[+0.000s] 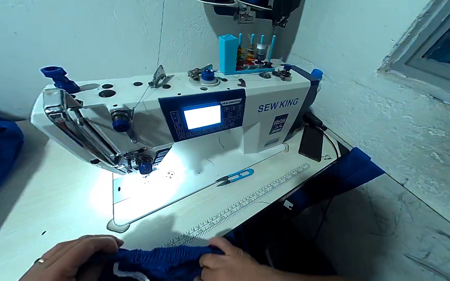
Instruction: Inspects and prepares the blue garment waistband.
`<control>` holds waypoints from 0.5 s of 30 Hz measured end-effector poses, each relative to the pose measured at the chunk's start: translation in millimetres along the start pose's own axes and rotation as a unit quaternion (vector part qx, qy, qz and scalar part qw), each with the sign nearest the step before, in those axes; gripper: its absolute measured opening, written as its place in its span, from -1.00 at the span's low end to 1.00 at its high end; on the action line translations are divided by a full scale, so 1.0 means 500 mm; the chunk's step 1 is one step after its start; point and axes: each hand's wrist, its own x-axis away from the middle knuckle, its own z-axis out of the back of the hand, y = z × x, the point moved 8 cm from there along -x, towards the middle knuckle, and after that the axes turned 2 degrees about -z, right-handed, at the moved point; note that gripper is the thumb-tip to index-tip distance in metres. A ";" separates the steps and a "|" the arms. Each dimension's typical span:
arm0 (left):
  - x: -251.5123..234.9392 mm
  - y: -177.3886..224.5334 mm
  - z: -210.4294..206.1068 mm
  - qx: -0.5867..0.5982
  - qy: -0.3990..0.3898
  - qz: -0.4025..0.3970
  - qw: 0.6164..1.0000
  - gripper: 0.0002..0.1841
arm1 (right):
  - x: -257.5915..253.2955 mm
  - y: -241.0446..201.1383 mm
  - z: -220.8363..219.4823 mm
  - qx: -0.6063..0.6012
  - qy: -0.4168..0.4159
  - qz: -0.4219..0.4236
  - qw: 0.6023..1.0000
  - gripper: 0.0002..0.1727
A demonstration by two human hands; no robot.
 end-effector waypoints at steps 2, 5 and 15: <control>0.021 0.044 0.016 -0.056 -0.008 -0.038 0.998 -0.80 | -0.013 0.016 0.039 -0.002 0.018 0.024 1.000 -0.81; 0.102 0.148 -0.026 -0.007 -0.135 -0.109 0.985 -0.55 | -0.033 0.036 0.134 -0.064 0.042 0.024 0.997 -0.91; 0.200 0.095 0.318 -0.314 0.000 -0.127 0.941 -0.78 | -0.108 0.019 0.436 0.125 0.053 0.100 0.986 -0.71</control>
